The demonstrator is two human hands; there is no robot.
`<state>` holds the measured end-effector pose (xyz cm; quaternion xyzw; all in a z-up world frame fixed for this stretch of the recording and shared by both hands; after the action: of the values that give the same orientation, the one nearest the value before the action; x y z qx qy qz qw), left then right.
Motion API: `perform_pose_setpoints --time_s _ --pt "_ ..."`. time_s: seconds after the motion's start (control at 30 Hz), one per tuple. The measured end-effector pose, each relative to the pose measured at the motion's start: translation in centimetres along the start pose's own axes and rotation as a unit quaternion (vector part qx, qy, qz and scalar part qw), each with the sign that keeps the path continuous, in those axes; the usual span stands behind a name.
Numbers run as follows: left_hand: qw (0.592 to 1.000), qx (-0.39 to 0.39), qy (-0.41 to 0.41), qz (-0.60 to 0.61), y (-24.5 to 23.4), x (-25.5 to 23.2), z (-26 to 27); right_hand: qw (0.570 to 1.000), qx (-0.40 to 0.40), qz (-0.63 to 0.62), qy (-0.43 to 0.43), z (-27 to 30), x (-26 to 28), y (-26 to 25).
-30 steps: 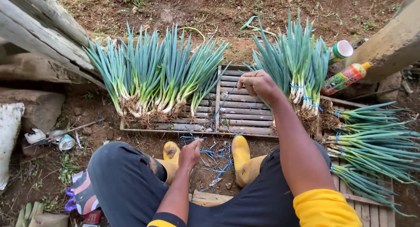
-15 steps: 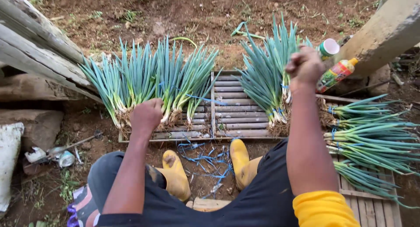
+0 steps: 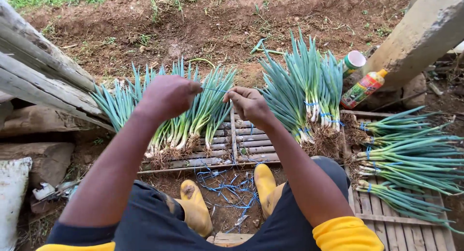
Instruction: The person sits on a wooden platform and bundles freshly harvested green onions using blue plastic ties. They gather loose onions, align the roots, and wrap the ties around the stems to secure them into neat bunches.
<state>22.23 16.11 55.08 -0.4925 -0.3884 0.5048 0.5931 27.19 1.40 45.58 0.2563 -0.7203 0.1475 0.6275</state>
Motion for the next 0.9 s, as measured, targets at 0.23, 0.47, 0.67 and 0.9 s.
perform_pose_setpoints --time_s 0.23,0.47,0.67,0.9 --pt "0.872 -0.464 0.028 0.149 -4.1 7.5 4.9 0.996 -0.045 -0.071 -0.008 -0.5 0.0 -3.1" --pt "0.789 -0.347 0.089 0.499 3.5 -0.2 0.2 0.994 -0.089 -0.061 0.004 -1.0 -1.3 0.3" --pt "0.642 -0.361 0.054 0.675 4.6 -1.2 -1.8 0.998 -0.069 0.000 -0.008 -2.5 -5.0 1.8" --pt "0.724 -0.502 0.011 0.472 3.5 4.8 -1.4 0.995 -0.047 0.087 -0.007 -2.8 1.1 2.3"
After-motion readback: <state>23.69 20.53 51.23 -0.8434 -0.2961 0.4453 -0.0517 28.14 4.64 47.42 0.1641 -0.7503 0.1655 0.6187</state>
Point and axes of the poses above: each hand's wrist, its own z-axis away from the middle knuckle, its own y-axis out of the palm, x = y × z, the point moved 9 cm from there along -z, towards the middle knuckle, and after that the axes turned 7 degrees about z, right-handed, at the moved point
